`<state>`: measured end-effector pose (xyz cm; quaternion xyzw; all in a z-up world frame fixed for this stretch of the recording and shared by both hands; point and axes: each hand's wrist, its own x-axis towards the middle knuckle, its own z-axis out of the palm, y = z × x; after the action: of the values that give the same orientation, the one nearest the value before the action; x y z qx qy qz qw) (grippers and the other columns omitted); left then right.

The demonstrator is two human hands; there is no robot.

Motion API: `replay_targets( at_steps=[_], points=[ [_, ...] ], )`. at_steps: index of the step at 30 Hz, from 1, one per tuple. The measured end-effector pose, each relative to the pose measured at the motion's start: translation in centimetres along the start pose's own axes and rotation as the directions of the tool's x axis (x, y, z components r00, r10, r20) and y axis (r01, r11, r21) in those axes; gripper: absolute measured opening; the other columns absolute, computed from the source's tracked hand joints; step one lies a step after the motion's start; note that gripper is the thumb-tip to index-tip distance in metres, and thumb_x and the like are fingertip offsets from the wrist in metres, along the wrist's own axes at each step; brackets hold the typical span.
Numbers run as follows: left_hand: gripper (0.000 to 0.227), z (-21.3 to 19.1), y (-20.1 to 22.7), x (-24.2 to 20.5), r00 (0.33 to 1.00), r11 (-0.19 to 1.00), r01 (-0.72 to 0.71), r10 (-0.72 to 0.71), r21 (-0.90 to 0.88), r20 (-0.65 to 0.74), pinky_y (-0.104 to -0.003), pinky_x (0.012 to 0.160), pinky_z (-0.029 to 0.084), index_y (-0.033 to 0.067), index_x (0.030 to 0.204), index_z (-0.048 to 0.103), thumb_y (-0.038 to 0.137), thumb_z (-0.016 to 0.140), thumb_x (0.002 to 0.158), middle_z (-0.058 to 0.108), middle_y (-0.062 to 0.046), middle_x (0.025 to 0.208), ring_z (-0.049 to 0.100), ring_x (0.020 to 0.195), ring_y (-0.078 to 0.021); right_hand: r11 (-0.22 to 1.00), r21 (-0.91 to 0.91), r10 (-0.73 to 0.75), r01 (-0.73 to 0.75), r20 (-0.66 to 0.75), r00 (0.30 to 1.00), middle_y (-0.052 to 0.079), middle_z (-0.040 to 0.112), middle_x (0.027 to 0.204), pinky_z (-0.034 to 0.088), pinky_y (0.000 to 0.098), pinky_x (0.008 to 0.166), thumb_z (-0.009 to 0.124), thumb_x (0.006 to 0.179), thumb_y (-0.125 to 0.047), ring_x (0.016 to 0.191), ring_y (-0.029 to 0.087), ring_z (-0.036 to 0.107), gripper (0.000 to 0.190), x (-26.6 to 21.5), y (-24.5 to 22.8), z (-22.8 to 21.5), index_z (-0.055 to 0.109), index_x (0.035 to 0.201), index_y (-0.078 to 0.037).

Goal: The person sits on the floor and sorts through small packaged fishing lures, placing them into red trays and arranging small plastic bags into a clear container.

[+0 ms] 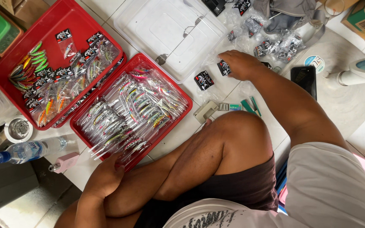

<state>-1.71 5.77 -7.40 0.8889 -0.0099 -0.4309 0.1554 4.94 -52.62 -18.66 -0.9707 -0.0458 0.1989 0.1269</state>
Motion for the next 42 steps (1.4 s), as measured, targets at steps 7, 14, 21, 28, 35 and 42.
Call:
replay_targets(
  at_steps=[7, 14, 21, 28, 35, 42],
  points=[
    [0.052, -0.1, 0.2, -0.2, 1.000, 0.999, -0.015, 0.015, -0.029, -0.017, -0.039, 0.105, 0.049, 0.0202, 0.143, 0.056, 0.022, 0.053, 0.090, 0.070, -0.011, 0.134, 0.065, 0.124, -0.0300, 0.993, 0.097, 0.067, -0.064, -0.035, 0.997, 0.011, 0.034, 0.163, 0.033, 0.0468, 0.117, 0.089, 0.073, -0.026, 0.148, 0.031, 0.032, 0.100, -1.8, -2.9, -2.7, 0.036, 0.155, -0.010],
    [0.053, 0.1, 0.0, -0.3, 0.999, 0.999, -0.026, 0.025, -0.026, -0.025, -0.037, 0.100, 0.050, 0.0214, 0.145, 0.054, 0.026, 0.054, 0.092, 0.074, -0.007, 0.124, 0.068, 0.115, -0.0276, 0.818, 0.142, 0.568, -0.557, -0.049, 0.821, 0.016, 0.073, 0.102, 0.053, 0.0489, 0.076, 0.069, 0.092, -0.060, 0.102, 0.039, 0.067, 0.054, -0.6, -3.8, -1.4, 0.073, 0.096, -0.006],
    [0.052, -0.8, 0.9, -1.9, 0.989, 0.990, -0.135, 0.138, 0.042, -0.059, -0.051, 0.107, 0.052, 0.0089, 0.145, 0.057, 0.027, 0.056, 0.097, 0.070, -0.023, 0.129, 0.067, 0.123, -0.0402, 0.748, 0.300, 0.647, -0.592, -0.128, 0.752, 0.029, 0.073, 0.101, 0.058, 0.0554, 0.083, 0.074, 0.097, -0.041, 0.102, 0.048, 0.070, 0.048, 0.5, -1.8, -0.8, 0.077, 0.111, 0.004],
    [0.051, -1.8, 0.8, -3.0, 0.957, 0.975, -0.223, 0.217, -0.012, -0.193, -0.054, 0.103, 0.053, 0.0050, 0.141, 0.060, 0.025, 0.056, 0.095, 0.073, -0.025, 0.120, 0.067, 0.117, -0.0452, 0.814, 0.438, 0.544, -0.382, -0.345, 0.765, -0.005, 0.070, 0.065, 0.059, 0.0366, 0.070, 0.077, 0.095, -0.042, 0.081, 0.024, 0.075, 0.024, -0.4, -4.5, -5.7, 0.073, 0.099, -0.019],
    [0.046, -4.9, 4.2, -4.0, 0.857, 0.942, -0.324, 0.251, -0.092, -0.449, -0.052, 0.088, 0.057, 0.0060, 0.132, 0.067, 0.019, 0.067, 0.088, 0.076, -0.020, 0.109, 0.072, 0.102, -0.0411, 0.523, 0.750, 0.173, 0.405, -0.559, 0.811, 0.021, 0.070, 0.103, 0.068, 0.0244, 0.079, 0.067, 0.112, -0.004, 0.085, 0.020, 0.076, 0.020, -6.7, -21.0, -14.4, 0.050, 0.119, 0.005],
    [0.042, -4.2, 3.7, 12.9, 0.866, 0.968, -0.165, 0.050, -0.190, -0.497, -0.046, 0.089, 0.058, 0.0223, 0.121, 0.071, 0.043, 0.073, 0.085, 0.076, -0.011, 0.106, 0.071, 0.109, -0.0335, 0.029, 0.967, 0.275, 0.255, -0.253, 0.927, 0.014, 0.071, 0.094, 0.072, 0.0307, 0.067, 0.069, 0.102, -0.013, 0.076, 0.025, 0.079, 0.023, -3.1, -25.9, -5.2, 0.057, 0.117, -0.001]
  ],
)
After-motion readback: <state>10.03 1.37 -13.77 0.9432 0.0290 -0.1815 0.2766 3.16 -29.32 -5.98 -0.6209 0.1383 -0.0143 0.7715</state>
